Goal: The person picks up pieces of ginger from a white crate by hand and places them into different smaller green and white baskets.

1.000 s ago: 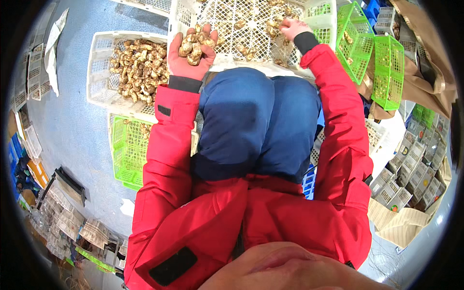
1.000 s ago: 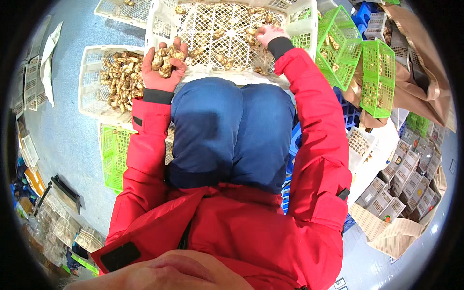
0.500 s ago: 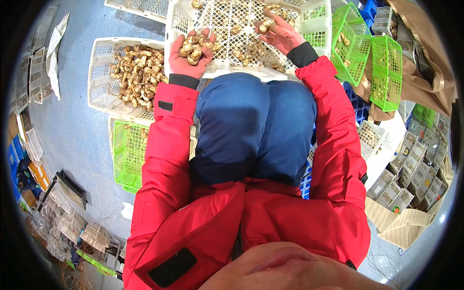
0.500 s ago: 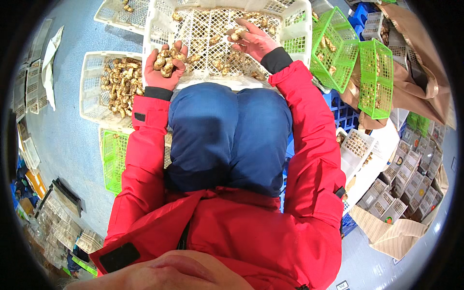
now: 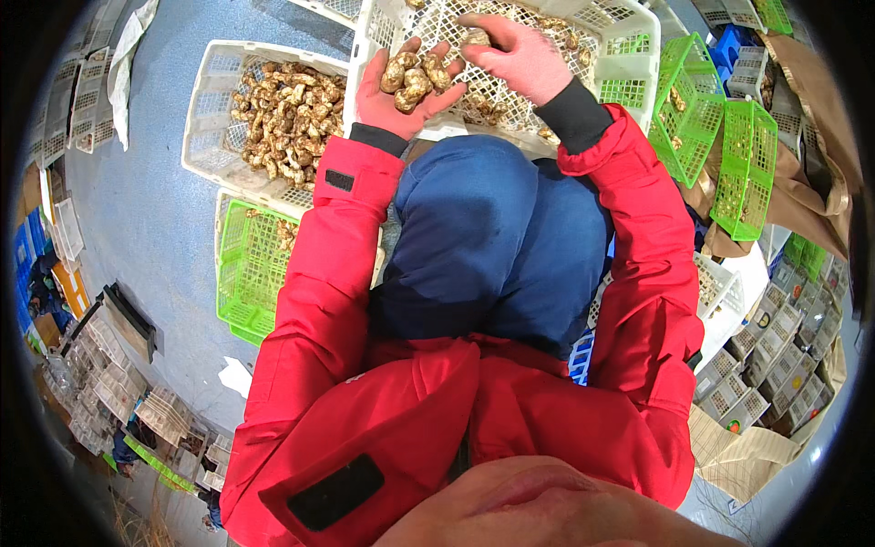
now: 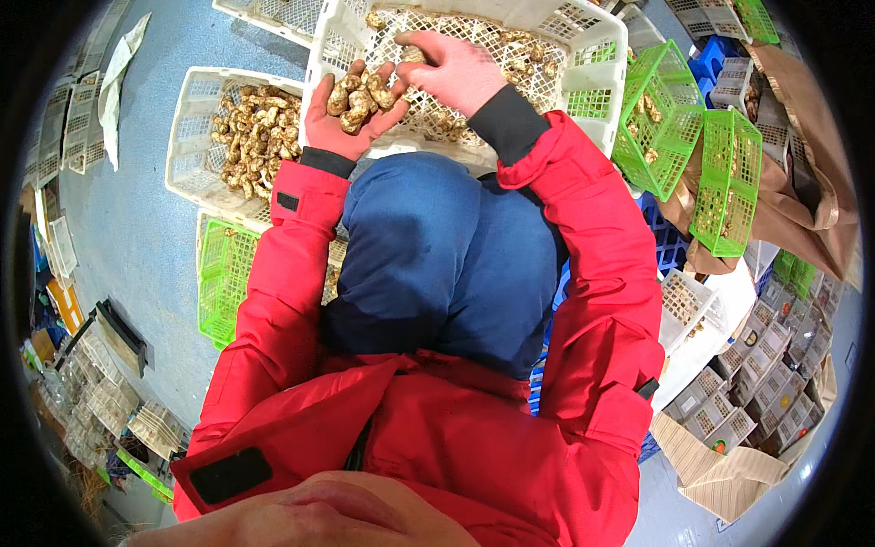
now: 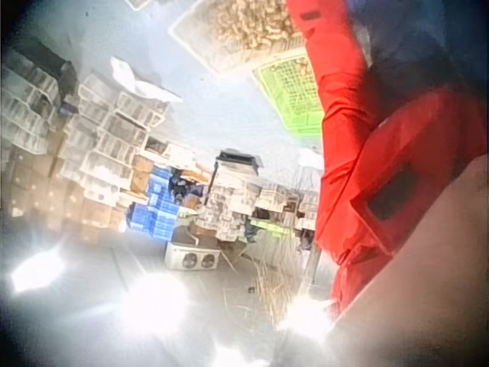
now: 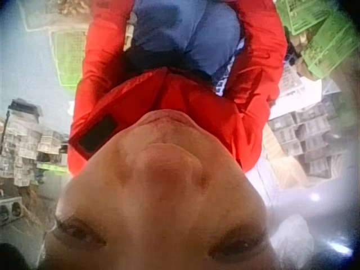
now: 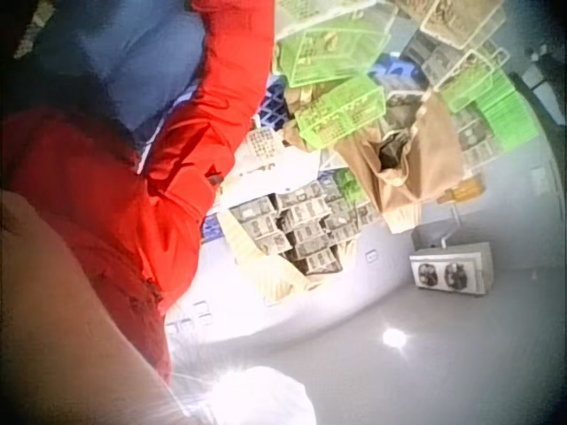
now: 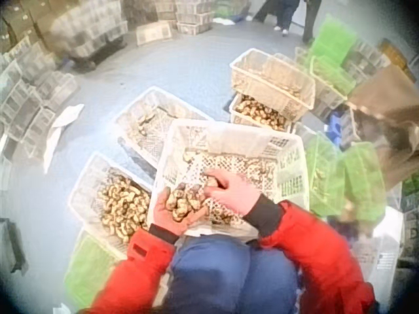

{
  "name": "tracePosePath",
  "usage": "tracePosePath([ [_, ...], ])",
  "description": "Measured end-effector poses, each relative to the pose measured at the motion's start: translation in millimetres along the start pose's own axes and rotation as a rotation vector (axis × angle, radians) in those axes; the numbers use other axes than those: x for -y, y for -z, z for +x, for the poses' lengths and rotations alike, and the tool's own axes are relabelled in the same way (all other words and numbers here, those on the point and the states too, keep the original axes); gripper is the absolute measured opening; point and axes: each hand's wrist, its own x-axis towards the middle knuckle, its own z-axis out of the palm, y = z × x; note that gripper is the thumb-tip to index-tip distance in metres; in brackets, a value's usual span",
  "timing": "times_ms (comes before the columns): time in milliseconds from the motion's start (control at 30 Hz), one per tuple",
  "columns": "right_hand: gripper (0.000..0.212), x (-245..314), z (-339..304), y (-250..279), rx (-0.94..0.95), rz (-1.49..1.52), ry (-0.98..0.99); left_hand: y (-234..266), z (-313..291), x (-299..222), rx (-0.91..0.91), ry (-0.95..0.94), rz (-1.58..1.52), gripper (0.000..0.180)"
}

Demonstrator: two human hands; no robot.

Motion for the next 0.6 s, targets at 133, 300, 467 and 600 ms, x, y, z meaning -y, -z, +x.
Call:
tracePosePath([
  [133, 0.046, 28, -1, -24, 0.018, -0.165, 0.09, 12, 0, -7, 0.098, 0.039, -0.027, 0.049],
  [300, 0.039, 14, 2, -27, 0.017, 0.142, 0.017, 5, -1, -1, 0.038, -0.031, -0.035, 0.049],
  [467, 0.036, 14, 5, -26, -0.013, -0.081, 0.055, 5, -2, -1, 0.118, -0.01, -0.089, 0.05],
  [600, 0.046, 6, 2, -32, 0.006, -0.138, 0.129, 4, -3, 0, 0.267, -0.069, 0.146, 0.052],
])
